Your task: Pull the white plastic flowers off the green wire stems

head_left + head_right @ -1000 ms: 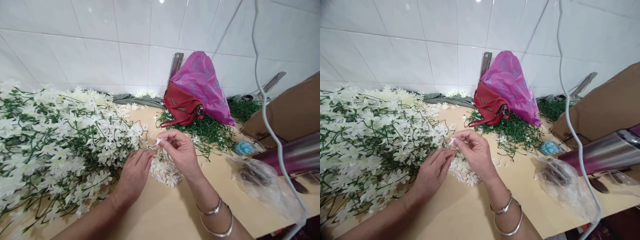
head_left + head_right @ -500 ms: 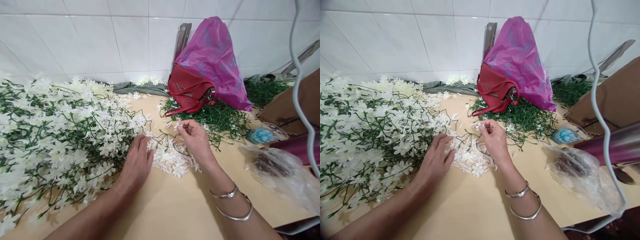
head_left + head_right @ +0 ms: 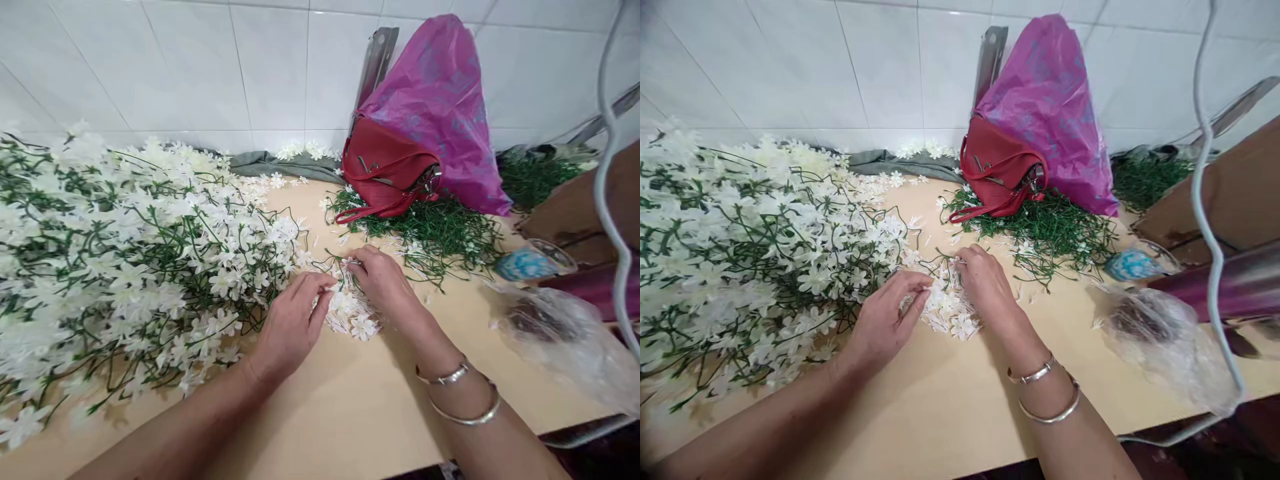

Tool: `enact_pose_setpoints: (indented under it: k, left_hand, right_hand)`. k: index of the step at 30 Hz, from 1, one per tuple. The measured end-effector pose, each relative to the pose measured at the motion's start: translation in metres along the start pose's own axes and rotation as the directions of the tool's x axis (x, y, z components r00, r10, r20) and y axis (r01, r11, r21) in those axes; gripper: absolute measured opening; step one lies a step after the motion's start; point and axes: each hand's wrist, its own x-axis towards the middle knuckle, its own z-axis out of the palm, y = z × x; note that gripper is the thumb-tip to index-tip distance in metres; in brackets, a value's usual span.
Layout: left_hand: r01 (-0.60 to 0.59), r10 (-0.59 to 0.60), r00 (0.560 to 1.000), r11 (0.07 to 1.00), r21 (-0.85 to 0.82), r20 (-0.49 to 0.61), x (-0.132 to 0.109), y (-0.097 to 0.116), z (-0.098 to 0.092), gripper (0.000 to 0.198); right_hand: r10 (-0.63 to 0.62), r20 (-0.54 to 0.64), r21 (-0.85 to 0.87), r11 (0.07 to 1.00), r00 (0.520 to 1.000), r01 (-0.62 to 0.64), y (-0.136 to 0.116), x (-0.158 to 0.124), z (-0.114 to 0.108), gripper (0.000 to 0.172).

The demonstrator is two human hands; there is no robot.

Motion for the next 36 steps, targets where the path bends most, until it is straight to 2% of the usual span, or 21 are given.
enact_pose_setpoints:
  k: [4, 7, 10, 15, 17, 19, 21, 23, 26, 28, 31, 36]
  left_hand:
    - [0.001, -0.001, 1.000, 1.000, -0.004, -0.028, 0.000, 0.001, 0.003, 0.023]
    - [0.034, -0.037, 0.997, 0.999, -0.041, -0.064, 0.000, -0.003, 0.003, 0.025]
    - [0.071, -0.077, 0.994, 0.994, -0.082, -0.074, 0.000, -0.007, 0.003, 0.025]
    - [0.101, -0.118, 0.986, 0.985, -0.141, -0.115, 0.000, -0.008, 0.003, 0.025]
    - [0.105, -0.129, 0.983, 0.979, -0.176, -0.130, 0.001, -0.008, 0.002, 0.025]
    - [0.107, -0.142, 0.979, 0.969, -0.222, -0.147, 0.001, -0.007, 0.003, 0.023]
    - [0.117, -0.163, 0.974, 0.957, -0.265, -0.160, 0.001, -0.007, 0.003, 0.022]
    - [0.142, -0.200, 0.965, 0.942, -0.303, -0.170, 0.002, -0.007, 0.004, 0.024]
    - [0.194, -0.271, 0.945, 0.916, -0.352, -0.184, 0.004, -0.008, 0.002, 0.024]
    - [0.193, -0.290, 0.933, 0.904, -0.382, -0.214, 0.005, -0.007, -0.001, 0.020]
    - [0.135, -0.266, 0.927, 0.893, -0.429, -0.263, 0.007, -0.003, -0.006, 0.020]
    - [0.060, -0.178, 0.967, 0.855, -0.516, -0.183, 0.010, 0.013, -0.016, 0.024]
  right_hand:
    - [0.022, -0.006, -0.162, 0.987, 1.000, -0.023, -0.006, 0.001, 0.002, 0.021]
    - [-0.056, -0.008, -0.243, 0.969, 0.998, 0.052, -0.005, 0.002, 0.003, 0.020]
    - [-0.120, 0.007, -0.246, 0.962, 0.993, 0.118, -0.002, 0.004, 0.003, 0.023]
    - [-0.110, -0.051, -0.125, 0.987, 0.993, 0.103, 0.010, 0.007, 0.000, 0.022]
    - [-0.061, -0.149, -0.033, 0.998, 0.987, 0.057, 0.015, 0.007, -0.002, 0.021]
    - [0.011, -0.273, 0.120, 0.992, 0.962, 0.023, 0.015, 0.006, -0.005, 0.018]
    - [0.066, -0.331, 0.289, 0.957, 0.941, 0.035, 0.009, 0.004, -0.007, 0.010]
    - [0.076, -0.282, 0.439, 0.897, 0.957, 0.058, -0.002, 0.000, -0.008, 0.005]
    - [0.034, -0.081, 0.623, 0.782, 0.996, 0.024, -0.021, -0.008, -0.008, 0.010]
    - [0.009, 0.041, 0.685, 0.727, 0.999, -0.035, -0.031, -0.012, -0.007, 0.012]
    - [0.017, 0.151, 0.750, 0.649, 0.988, -0.126, -0.040, -0.014, -0.008, 0.015]
    - [0.017, 0.238, 0.895, 0.384, 0.971, -0.226, -0.045, -0.016, -0.010, 0.025]
